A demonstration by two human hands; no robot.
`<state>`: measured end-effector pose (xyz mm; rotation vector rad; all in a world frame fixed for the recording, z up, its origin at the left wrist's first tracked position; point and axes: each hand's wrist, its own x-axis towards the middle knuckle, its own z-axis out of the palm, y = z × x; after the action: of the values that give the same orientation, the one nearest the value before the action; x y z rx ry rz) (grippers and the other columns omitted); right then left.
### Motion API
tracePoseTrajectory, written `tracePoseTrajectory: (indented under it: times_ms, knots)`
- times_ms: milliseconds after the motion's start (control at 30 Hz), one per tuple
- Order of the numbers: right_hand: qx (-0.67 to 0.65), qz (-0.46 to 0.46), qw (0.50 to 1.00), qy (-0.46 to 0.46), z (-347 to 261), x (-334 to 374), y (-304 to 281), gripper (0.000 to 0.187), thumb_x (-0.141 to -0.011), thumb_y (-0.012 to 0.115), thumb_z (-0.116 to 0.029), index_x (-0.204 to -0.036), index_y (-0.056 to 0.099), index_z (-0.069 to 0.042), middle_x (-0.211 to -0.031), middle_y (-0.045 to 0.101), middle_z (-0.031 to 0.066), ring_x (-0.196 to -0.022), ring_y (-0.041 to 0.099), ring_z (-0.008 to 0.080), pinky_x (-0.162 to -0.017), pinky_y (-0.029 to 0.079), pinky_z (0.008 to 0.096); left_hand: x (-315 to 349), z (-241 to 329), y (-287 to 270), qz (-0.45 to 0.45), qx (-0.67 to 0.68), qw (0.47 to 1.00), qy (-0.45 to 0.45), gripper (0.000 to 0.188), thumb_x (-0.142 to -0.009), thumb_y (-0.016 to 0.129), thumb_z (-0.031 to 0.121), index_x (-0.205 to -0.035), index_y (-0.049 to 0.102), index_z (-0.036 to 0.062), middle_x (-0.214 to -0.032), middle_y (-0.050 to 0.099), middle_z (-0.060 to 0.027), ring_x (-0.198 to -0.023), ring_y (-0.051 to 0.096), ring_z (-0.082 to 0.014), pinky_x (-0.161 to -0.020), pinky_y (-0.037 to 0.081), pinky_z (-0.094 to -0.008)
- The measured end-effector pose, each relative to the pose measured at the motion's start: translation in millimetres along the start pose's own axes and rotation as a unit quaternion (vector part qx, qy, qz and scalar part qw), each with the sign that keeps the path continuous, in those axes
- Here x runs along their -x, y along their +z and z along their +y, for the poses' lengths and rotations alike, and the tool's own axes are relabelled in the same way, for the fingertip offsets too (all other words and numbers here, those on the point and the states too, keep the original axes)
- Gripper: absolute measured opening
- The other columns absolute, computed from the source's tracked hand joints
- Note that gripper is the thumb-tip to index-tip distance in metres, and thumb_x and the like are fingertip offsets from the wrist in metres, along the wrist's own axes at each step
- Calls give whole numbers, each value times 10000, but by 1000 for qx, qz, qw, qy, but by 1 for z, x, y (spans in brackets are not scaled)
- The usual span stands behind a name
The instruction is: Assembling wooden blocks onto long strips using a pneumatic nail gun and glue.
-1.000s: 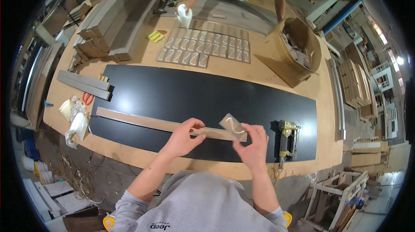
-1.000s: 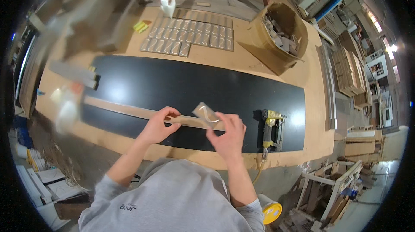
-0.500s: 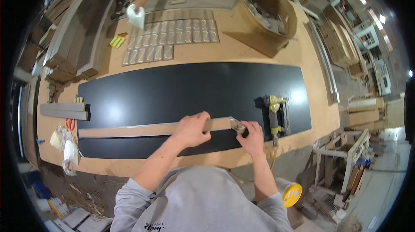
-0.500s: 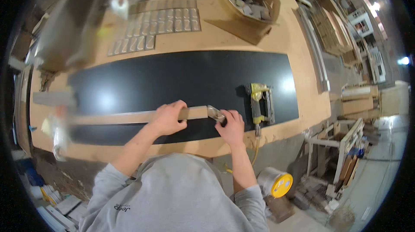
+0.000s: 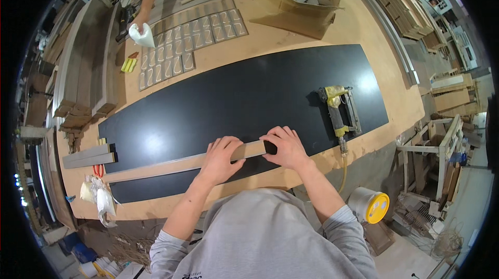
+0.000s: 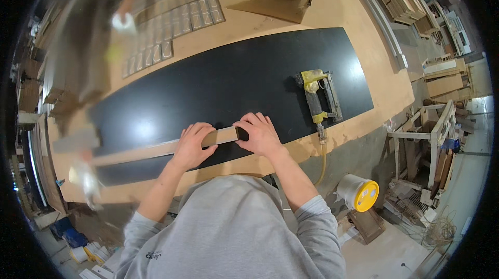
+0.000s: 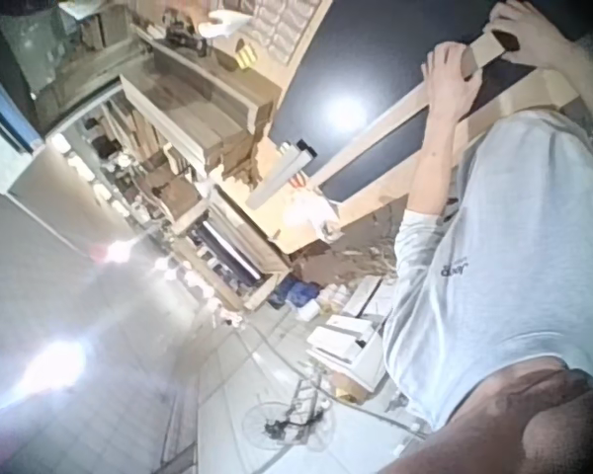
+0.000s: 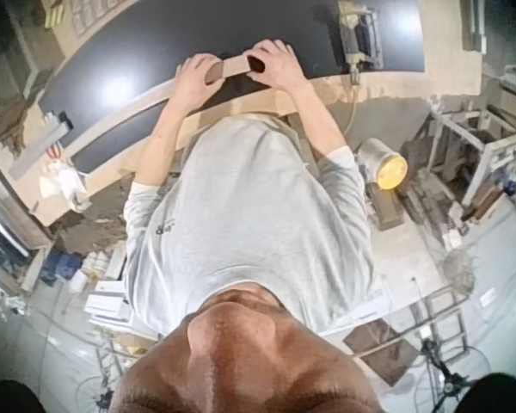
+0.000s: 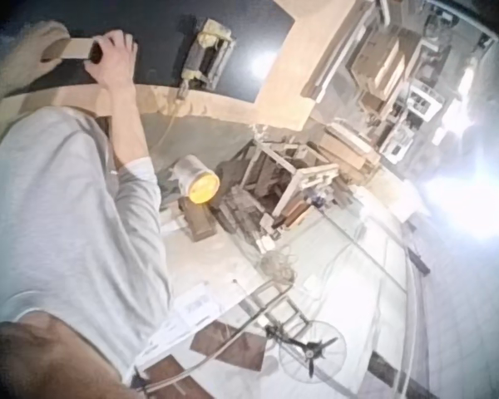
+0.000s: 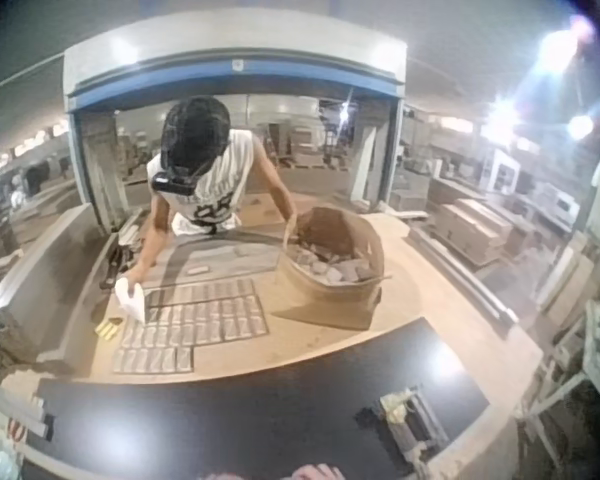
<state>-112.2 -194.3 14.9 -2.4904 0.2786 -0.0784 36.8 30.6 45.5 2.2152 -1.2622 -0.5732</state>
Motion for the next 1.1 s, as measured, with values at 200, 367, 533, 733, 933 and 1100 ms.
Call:
tracePoseTrajectory:
  times_ms: [200,367,533,733,933,1100]
  knots:
    - [-23,18,999,-20,7,0,0,544,-694,942,-217,-1207,765,-205,-1189,634,-14,-1117,591,246,-962,478,421,1,-9,19,18,-2,1000,0,512,-833,862,162,-1303,676,82,-1353,629,-82,-1263,586,-320,-1075,460,-474]
    - [-41,-28,999,-6,11,-2,-3,529,-746,937,-246,-1240,759,-177,-1208,633,1,-1165,580,256,-1021,467,444,-3,-9,22,14,-8,1000,-15,508,-822,869,147,-1295,692,82,-1329,638,-86,-1262,585,-324,-1080,458,-469]
    - [-59,-12,998,-13,18,-2,0,518,-750,940,-253,-1227,757,-166,-1198,633,5,-1158,588,260,-1020,474,451,-6,-6,24,13,-17,1000,-8,519,-808,878,147,-1294,706,84,-1288,653,-89,-1247,588,-325,-1080,455,-465]
    - [-67,-6,997,-22,20,-2,0,472,-749,943,-253,-1170,753,-159,-1169,636,9,-1137,604,259,-1000,481,449,-8,-4,26,11,-24,1000,-13,533,-795,889,131,-1293,709,83,-1255,658,-87,-1217,597,-324,-1067,458,-464]
    - [-48,12,998,-30,22,-5,4,428,-721,935,-245,-1094,740,-169,-1136,640,3,-1097,609,261,-946,492,431,-8,-8,28,6,-37,999,-17,534,-793,897,133,-1290,711,80,-1245,659,-91,-1205,603,-323,-1063,459,-460]
    - [-53,16,998,-33,25,-6,3,434,-705,934,-234,-1087,735,-177,-1128,639,2,-1101,608,263,-942,491,441,-9,-8,28,1,-54,998,-14,544,-800,890,135,-1309,706,77,-1244,646,-78,-1200,591,-310,-1040,450,-464]
